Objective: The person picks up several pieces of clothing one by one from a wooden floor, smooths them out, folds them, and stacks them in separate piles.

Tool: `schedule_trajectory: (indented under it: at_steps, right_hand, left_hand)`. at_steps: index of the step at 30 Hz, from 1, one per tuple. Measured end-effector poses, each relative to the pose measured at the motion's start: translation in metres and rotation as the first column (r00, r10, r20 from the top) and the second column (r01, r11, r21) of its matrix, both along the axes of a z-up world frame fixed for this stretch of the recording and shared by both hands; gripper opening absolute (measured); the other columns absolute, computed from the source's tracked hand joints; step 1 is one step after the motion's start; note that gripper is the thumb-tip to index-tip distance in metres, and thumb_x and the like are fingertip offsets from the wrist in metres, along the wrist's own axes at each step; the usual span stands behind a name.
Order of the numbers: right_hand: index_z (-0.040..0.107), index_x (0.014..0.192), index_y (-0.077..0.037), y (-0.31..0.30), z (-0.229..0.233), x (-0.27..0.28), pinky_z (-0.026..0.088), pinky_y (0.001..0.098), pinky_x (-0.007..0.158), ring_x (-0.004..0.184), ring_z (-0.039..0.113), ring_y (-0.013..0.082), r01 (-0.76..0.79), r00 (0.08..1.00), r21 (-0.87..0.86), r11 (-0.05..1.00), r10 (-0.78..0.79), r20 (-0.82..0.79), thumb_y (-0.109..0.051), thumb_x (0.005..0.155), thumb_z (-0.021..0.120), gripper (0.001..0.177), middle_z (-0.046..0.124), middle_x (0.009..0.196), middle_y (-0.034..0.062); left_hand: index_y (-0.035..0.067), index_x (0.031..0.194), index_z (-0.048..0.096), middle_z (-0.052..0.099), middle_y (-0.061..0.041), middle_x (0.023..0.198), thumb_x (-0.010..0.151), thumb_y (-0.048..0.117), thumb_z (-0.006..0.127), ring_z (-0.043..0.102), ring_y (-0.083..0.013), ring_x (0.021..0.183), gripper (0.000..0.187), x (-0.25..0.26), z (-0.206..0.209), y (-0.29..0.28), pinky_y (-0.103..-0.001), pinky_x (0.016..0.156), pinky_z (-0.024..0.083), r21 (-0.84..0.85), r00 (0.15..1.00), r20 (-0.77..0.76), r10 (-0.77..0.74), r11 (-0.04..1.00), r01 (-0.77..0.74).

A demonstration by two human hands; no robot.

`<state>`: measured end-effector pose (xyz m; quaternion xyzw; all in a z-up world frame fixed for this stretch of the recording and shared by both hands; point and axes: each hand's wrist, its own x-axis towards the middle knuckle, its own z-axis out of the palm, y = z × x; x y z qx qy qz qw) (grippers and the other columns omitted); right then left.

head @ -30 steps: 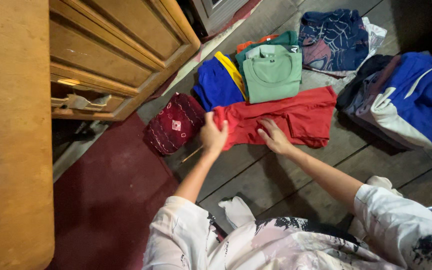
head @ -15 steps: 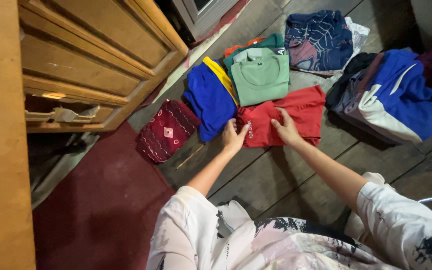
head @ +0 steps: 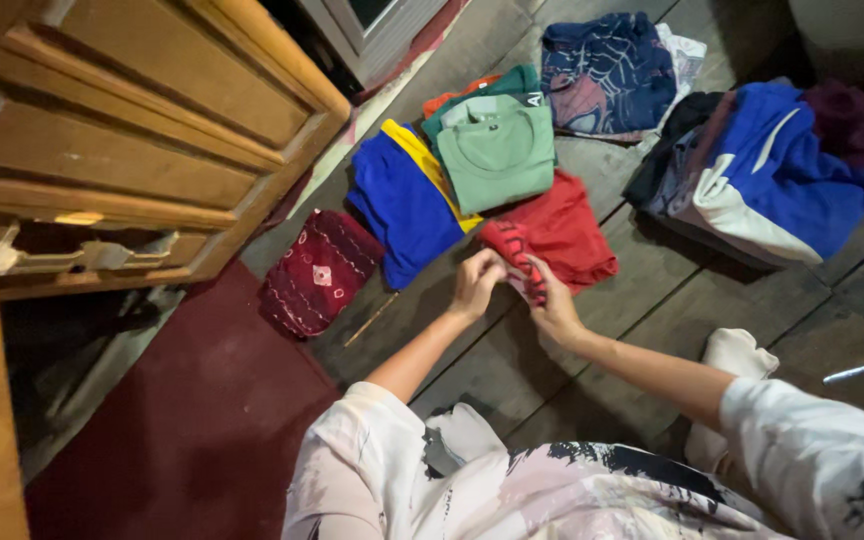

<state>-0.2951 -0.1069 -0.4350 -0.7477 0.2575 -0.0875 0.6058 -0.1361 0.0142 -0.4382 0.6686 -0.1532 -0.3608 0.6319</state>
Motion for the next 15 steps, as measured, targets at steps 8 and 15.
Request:
schedule_trajectory:
  at_steps: [8, 15]
  right_hand:
    - [0.046, 0.145, -0.002, -0.086, 0.054, -0.018, 0.047, 0.0430, 0.098, 0.117, 0.056, 0.0300, 0.314, 0.949, -0.487, 0.815, -0.249, 0.194, -0.009, 0.088, 0.078, 0.065, 0.058, 0.127, 0.0198]
    - [0.051, 0.145, -0.017, -0.103, 0.075, -0.001, 0.052, 0.0383, 0.097, 0.110, 0.064, 0.0264, 0.066, 0.997, -0.485, 0.872, -0.037, 0.070, -0.020, 0.101, 0.065, 0.046, 0.063, 0.123, 0.0134]
  left_hand:
    - [-0.003, 0.117, 0.061, 0.072, -0.017, 0.097, 0.077, 0.038, 0.086, 0.069, -0.0231, 0.085, 0.062, -0.023, -0.067, -0.032, -0.034, 0.076, 0.055, 0.404, 0.987, 0.162, -0.012, 0.913, -0.055]
    - [-0.007, 0.119, 0.062, 0.071, -0.018, 0.112, 0.070, 0.037, 0.094, 0.070, -0.0251, 0.098, 0.072, -0.053, -0.051, -0.086, -0.039, 0.085, 0.056, 0.417, 0.995, 0.009, 0.098, 0.904, -0.093]
